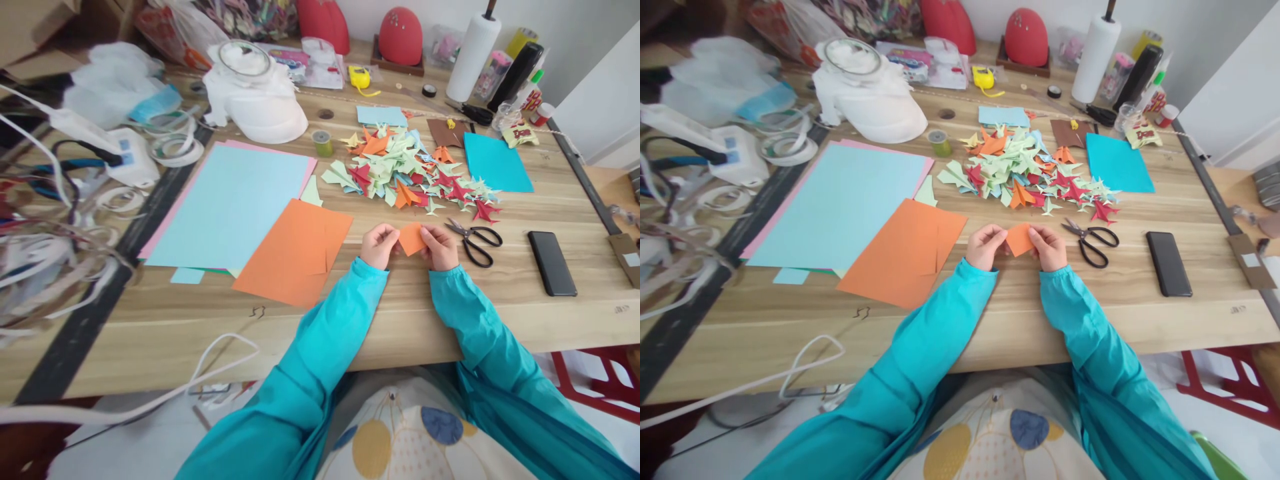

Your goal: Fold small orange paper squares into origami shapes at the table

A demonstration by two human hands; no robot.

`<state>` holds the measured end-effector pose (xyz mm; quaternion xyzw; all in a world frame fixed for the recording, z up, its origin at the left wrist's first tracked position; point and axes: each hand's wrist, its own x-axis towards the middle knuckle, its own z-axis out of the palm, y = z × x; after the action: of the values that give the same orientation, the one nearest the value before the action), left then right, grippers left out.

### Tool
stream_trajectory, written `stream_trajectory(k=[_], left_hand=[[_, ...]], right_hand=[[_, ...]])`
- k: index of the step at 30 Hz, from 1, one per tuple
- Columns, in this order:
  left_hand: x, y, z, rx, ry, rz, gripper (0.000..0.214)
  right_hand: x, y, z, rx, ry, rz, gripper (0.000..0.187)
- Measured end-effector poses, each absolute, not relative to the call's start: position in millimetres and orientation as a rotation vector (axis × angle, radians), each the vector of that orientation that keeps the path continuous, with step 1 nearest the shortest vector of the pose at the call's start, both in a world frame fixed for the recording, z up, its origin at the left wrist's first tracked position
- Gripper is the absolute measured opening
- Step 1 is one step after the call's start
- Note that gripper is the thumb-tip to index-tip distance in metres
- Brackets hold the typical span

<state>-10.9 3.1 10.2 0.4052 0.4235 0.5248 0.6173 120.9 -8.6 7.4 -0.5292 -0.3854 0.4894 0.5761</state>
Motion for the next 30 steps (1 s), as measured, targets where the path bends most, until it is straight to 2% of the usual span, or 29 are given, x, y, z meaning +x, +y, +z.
stream_trajectory(k=[6,10,12,14,18,24,30], left_hand=[[-9.1,3.9,7.6,0.873,0.938,1.195,0.035],[-6.7,2.2,8.1,0.875,0.835,1.155,0.067],[-5.7,0.2,8.2,0.925,0.800,1.119,0.076],[-4.7,-1.9,6.2,0.959,0.785,1.116,0.071],[-2.4,-2.9,-3.4,0.998,0.805,1.080,0.045],[-2.6,1.1,-11.0,1.023,0.838,1.108,0.051],[-10.2,5.4,-7.3,1.082,0.855,1.103,0.055]], right_hand=[[120.2,-7.6,6.7,-1.246,-0.896,1.071,0.037],[121.5,-6.1,2.6,-1.231,-0.871,1.098,0.038],[121.3,-5.8,1.8,-1.225,-0.872,1.107,0.038],[120.8,-5.6,1.3,-1.212,-0.890,1.136,0.038],[119.7,-4.8,-0.6,-1.171,-0.888,1.184,0.043],[117.9,-7.3,-2.8,-1.107,-0.996,1.160,0.050],[118.4,-9.1,-4.0,-1.055,-1.070,1.141,0.047]])
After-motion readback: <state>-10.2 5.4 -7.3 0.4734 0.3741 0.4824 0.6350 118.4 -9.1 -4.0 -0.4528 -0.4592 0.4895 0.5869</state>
